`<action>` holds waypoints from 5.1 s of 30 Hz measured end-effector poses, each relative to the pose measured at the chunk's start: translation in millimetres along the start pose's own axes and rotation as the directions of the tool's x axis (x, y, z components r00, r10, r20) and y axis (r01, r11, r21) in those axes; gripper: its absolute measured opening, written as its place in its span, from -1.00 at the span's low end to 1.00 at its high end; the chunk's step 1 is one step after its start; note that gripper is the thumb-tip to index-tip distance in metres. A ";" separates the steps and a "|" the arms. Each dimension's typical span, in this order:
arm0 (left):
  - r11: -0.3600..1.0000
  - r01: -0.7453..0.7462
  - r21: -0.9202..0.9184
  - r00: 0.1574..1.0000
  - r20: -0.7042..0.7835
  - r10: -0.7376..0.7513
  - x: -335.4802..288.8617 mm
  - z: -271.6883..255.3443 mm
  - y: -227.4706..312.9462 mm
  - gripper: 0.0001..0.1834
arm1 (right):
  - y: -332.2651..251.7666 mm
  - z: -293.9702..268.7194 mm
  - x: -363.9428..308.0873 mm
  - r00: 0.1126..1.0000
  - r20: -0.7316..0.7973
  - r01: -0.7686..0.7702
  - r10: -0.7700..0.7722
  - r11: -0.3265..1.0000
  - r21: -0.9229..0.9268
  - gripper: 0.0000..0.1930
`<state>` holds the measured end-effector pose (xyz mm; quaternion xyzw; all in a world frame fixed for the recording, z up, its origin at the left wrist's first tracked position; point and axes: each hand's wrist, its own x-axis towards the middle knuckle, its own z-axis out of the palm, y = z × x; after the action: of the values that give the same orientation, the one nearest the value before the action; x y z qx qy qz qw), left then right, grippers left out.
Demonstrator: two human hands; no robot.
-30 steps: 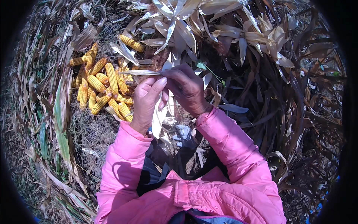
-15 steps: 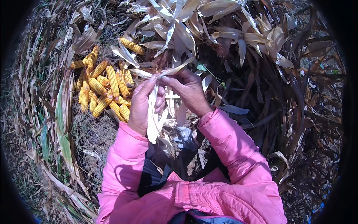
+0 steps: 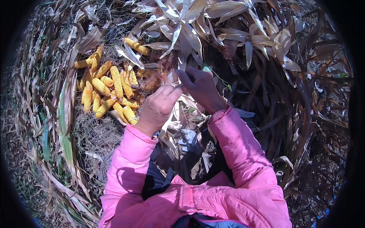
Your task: The person sits on the ground in a cornfield and shucks corn cobs by hand, peeling back the husks and removing silk. Shucked cobs are placed in a growing pile to the left.
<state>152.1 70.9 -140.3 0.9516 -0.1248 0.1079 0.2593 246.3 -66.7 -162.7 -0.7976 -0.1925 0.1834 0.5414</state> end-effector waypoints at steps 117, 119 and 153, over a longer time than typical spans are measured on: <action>0.410 0.243 -0.879 0.793 -0.063 -0.606 -1.9 -6.4 -1.4 -0.86 | -17.1 21.9 -18.5 0.953 0.304 -0.224 -0.005 0.666 0.712 -0.92; 0.335 0.212 -0.918 0.825 -0.016 -0.565 0.0 -9.1 0.9 -0.81 | -21.4 9.0 -14.2 0.943 0.333 -0.249 0.002 0.669 0.700 -0.88; 0.158 0.378 -0.912 0.799 0.235 -0.554 -4.8 -12.2 -2.8 -0.85 | -13.5 -0.2 -9.7 0.917 0.115 0.377 -0.383 0.924 0.068 -0.81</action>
<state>146.7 80.5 -132.6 0.6026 0.1565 0.0036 0.7825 236.6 -67.2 -149.2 -0.7197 -0.3732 0.1291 0.5711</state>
